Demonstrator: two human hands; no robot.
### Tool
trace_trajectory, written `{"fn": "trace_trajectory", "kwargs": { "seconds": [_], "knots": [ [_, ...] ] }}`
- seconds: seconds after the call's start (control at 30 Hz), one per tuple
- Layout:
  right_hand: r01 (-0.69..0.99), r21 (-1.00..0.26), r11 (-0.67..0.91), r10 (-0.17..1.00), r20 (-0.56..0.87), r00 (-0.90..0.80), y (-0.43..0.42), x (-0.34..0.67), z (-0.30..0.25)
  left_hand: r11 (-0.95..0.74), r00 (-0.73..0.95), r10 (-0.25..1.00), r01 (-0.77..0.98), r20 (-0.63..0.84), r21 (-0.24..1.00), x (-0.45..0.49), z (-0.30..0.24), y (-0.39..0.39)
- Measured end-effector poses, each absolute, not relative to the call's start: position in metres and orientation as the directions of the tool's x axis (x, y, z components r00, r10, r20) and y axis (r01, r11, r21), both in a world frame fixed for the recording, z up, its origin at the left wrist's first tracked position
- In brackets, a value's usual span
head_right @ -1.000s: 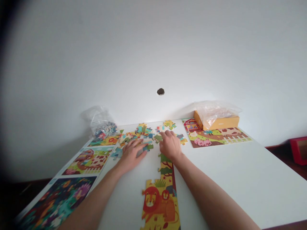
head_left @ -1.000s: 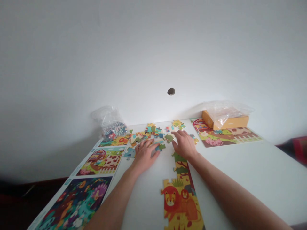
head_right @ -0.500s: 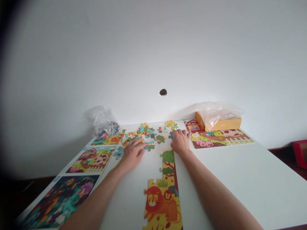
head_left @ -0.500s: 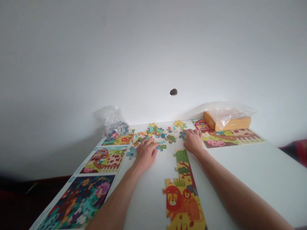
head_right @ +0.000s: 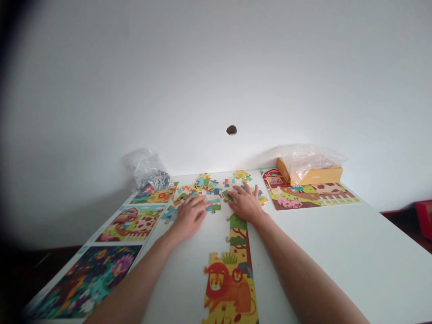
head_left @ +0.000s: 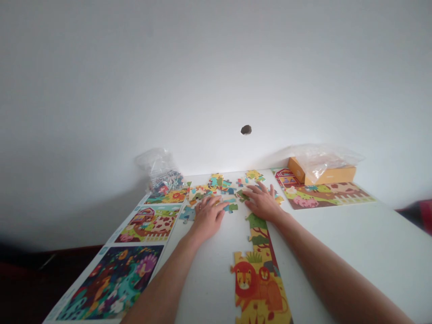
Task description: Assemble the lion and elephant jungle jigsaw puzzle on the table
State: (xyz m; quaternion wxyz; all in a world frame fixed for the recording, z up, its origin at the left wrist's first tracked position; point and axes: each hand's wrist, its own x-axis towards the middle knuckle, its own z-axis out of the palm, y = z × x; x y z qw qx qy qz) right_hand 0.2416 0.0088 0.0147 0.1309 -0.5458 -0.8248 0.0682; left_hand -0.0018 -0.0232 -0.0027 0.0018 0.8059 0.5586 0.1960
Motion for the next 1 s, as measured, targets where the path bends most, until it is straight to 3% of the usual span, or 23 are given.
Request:
{"fn": "trace_trajectory", "kwargs": {
  "seconds": [0.27,0.47,0.67,1.0],
  "knots": [
    [0.863,-0.263,0.432,0.900,0.188,-0.394,0.006,0.241,0.014,-0.397,0.320,0.892,0.892,0.318,0.217,-0.002,-0.003,-0.023],
    [0.762,-0.285,0.581,0.814,0.177,-0.554,0.000,0.239,0.020,-0.422,0.339,0.882,0.876,0.327,0.233,-0.004,-0.006,-0.020],
    [0.758,-0.330,0.562,0.826,0.174,-0.537,0.001,0.240,0.020,-0.392,0.265,0.881,0.873,0.392,0.290,-0.007,-0.007,-0.016],
    [0.750,-0.371,0.548,0.836,0.201,-0.511,0.003,0.242,0.017,-0.017,-0.072,0.950,0.960,0.304,0.280,-0.002,0.010,-0.022]
  ]
}}
